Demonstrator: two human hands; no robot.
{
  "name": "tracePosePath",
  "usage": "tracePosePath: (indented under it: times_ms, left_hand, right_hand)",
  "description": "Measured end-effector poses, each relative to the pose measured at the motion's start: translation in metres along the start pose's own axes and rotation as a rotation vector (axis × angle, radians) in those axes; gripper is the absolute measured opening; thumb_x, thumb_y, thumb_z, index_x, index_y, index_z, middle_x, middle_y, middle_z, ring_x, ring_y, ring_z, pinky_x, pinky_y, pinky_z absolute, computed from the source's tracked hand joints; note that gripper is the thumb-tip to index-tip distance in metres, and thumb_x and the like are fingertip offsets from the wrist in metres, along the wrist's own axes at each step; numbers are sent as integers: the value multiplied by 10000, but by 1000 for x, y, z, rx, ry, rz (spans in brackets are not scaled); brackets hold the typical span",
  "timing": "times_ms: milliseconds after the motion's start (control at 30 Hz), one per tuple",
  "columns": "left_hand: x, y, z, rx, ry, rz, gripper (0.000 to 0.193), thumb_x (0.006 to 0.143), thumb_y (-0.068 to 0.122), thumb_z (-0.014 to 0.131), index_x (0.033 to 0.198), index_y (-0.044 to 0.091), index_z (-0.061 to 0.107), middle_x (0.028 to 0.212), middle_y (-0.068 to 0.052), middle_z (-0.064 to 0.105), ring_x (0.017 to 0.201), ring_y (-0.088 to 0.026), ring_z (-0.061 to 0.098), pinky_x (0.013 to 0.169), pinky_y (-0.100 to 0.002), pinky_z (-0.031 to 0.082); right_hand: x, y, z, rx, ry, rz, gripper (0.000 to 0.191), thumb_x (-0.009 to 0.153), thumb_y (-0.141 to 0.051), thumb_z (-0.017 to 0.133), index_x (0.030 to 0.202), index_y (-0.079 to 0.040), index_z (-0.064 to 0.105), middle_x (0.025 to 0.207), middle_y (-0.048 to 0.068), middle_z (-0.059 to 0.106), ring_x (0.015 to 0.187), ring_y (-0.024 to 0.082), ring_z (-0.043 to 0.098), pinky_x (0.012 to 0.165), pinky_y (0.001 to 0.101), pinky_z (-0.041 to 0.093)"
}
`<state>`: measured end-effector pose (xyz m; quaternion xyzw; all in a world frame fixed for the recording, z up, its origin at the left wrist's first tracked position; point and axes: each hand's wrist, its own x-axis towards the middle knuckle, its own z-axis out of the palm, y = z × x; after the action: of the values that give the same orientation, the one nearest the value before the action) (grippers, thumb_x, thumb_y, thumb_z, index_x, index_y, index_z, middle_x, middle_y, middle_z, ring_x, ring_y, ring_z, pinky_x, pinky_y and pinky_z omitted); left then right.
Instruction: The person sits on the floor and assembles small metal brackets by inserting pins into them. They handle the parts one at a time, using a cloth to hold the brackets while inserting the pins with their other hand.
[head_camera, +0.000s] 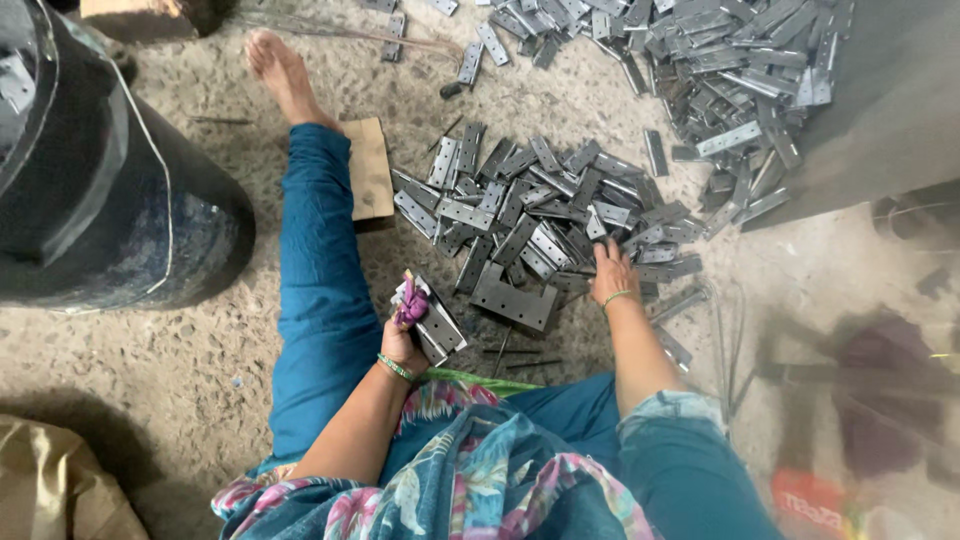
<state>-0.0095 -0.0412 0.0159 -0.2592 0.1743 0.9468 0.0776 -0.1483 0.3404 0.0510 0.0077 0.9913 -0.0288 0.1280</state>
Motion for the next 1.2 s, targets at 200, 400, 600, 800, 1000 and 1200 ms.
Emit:
tracePosePath:
  times_ms: [200,400,600,800,1000,1200]
  left_hand:
    - [2,7,-3,66,-195,62,287,778,192,785,1035,168,659,922,28,662,882,-179,649,843,-396,544]
    - [2,12,1,97,-19,41,360,712,255,804,1049,190,696,987,-23,730,920,-226,697,819,-432,566]
    - [20,7,-11,-46,-324,209,211,925,143,810,984,157,607,1043,-2,667,981,-218,650,925,-437,554]
    - [13,13,-3,72,-60,-13,322,719,290,745,1020,182,704,956,-52,754,860,-249,714,770,-461,594]
    - [6,14,10,111,-153,-43,350,779,292,779,1095,173,689,982,-14,728,890,-238,706,811,-469,592]
    - [14,5,16,58,-114,14,478,857,409,698,1288,214,633,1133,30,706,983,-177,692,867,-407,576]
  right_hand:
    - [8,4,1,48,336,-134,348,905,-106,726,1210,-106,558,1474,184,547,1242,473,566,1004,496,492]
    - [-5,18,-14,561,674,114,273,794,-164,831,1005,-33,720,953,188,755,889,344,739,829,431,580]
    - [-44,-27,12,724,357,-82,362,725,-130,827,1069,-51,745,1034,149,770,937,266,737,882,377,566]
    - [-72,-89,40,190,114,-314,597,752,-215,822,1292,-39,641,1200,261,632,1058,433,643,915,467,531]
    - [-71,-99,17,651,-60,1,334,1005,-318,652,1104,-11,737,950,158,715,876,354,642,801,477,515]
    - [-87,-119,23,1381,397,-29,352,1079,-319,611,1061,-2,763,797,12,658,696,94,545,632,281,453]
